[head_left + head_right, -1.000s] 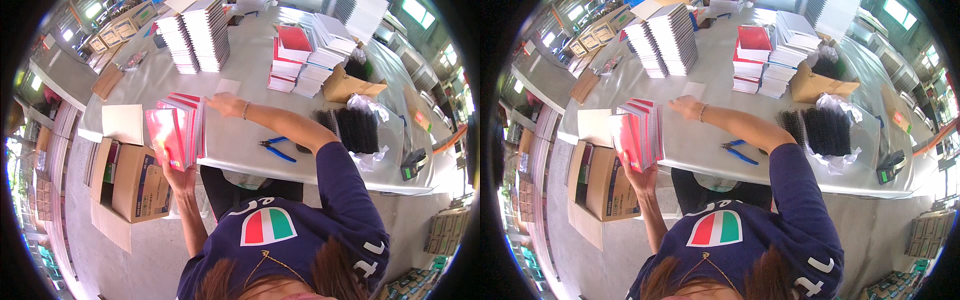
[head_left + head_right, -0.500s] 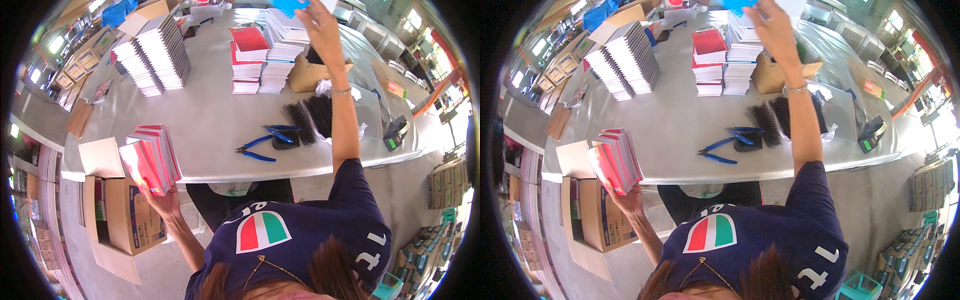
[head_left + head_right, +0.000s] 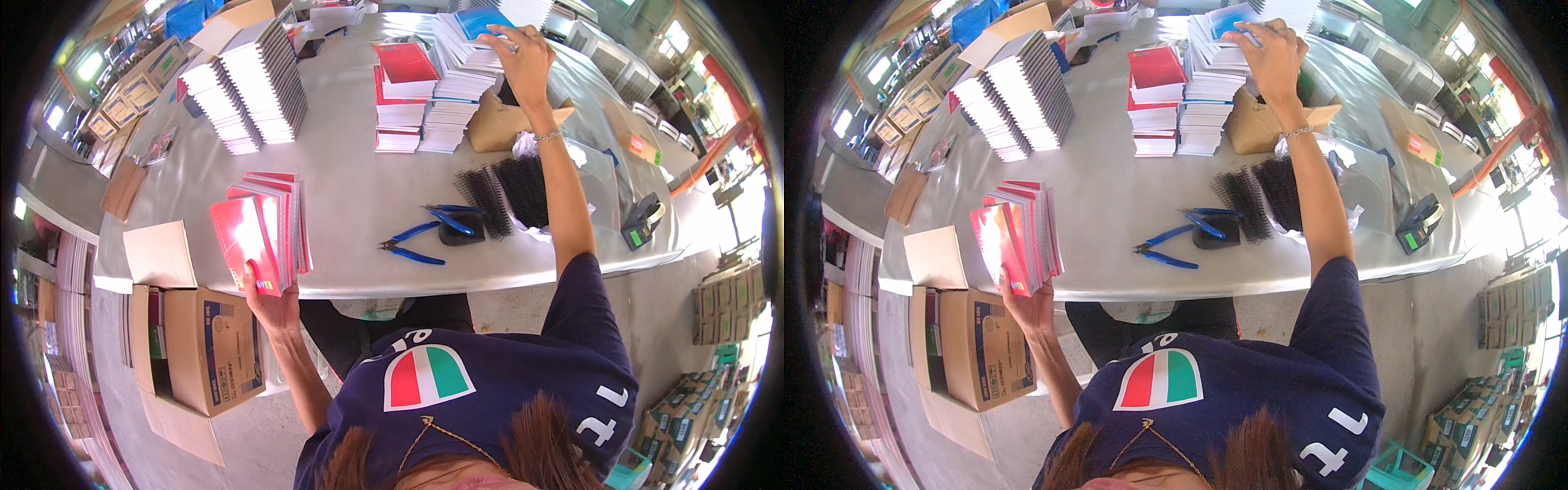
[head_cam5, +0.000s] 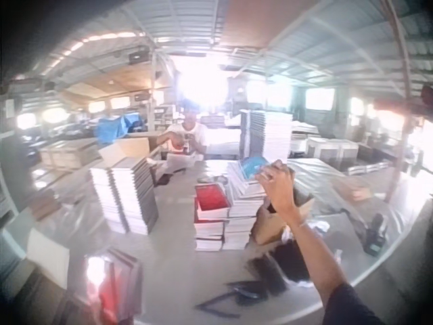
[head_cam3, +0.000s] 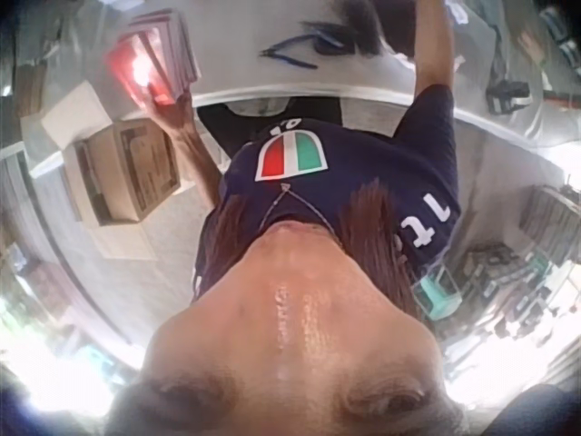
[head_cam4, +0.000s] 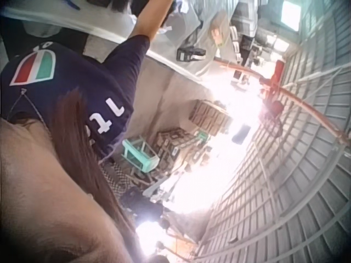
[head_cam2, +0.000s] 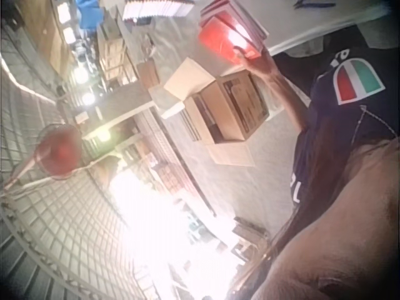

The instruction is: The person unpacks red notebooks from a cardboard box and stacks them on a table. They then take a blue notebook, insert a metal spiral coil into the punched holes, and use pliers to secure the coil ends. The person repeats this process for additional notebooks.

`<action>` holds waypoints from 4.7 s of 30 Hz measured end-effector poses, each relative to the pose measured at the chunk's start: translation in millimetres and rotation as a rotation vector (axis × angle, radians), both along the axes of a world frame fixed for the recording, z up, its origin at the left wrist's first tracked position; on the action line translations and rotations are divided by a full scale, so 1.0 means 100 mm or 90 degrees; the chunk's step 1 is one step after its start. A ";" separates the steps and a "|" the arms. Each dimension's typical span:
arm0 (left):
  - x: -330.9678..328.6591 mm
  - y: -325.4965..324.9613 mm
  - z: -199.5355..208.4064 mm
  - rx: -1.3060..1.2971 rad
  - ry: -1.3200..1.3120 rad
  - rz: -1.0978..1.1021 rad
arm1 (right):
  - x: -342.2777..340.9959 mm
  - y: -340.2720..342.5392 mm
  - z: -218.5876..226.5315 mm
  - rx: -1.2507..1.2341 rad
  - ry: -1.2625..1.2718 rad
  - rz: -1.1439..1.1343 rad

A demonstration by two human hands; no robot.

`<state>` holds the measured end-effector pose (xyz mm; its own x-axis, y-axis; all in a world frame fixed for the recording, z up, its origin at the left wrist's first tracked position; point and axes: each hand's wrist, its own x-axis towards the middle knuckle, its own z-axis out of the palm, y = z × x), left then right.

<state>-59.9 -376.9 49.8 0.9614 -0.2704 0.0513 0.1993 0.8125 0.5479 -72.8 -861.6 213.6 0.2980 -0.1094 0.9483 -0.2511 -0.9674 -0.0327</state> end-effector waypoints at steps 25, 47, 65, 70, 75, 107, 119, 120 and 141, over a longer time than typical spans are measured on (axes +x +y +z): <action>0.62 -0.41 0.25 0.826 -0.674 -0.042 | 0.09 1.86 -1.61 0.816 0.643 0.747; 0.93 -0.42 -0.18 0.644 -0.434 -0.103 | 0.38 2.07 -1.89 0.730 0.589 0.746; 0.89 -1.00 0.83 0.556 -0.330 -0.149 | 0.00 1.84 -1.04 0.680 0.192 0.779; 1.25 -1.68 1.60 0.351 -0.271 -0.290 | -0.47 1.75 -0.94 0.781 0.170 0.788; 1.46 -2.44 2.05 0.331 -0.309 -0.360 | -0.86 1.57 -1.02 0.733 0.256 0.733; 2.00 -2.75 1.68 0.677 -0.255 -0.277 | -1.02 0.23 -0.35 0.503 0.144 0.521; 2.04 -2.08 -0.28 1.281 -0.401 -0.078 | 0.28 -0.78 0.01 0.503 0.283 0.243; 1.95 -2.10 -0.35 1.313 -0.394 -0.100 | 0.28 -0.83 -0.03 0.504 0.328 0.222; 1.25 -1.01 -0.04 0.564 -0.255 -0.053 | -0.13 -0.25 0.21 0.362 -0.185 0.319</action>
<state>65.1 -478.1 45.8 0.8932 -0.4344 0.1161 -0.0969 0.0661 0.9931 -85.4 -886.9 234.9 0.1902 -0.5167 0.8348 0.3011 -0.7786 -0.5505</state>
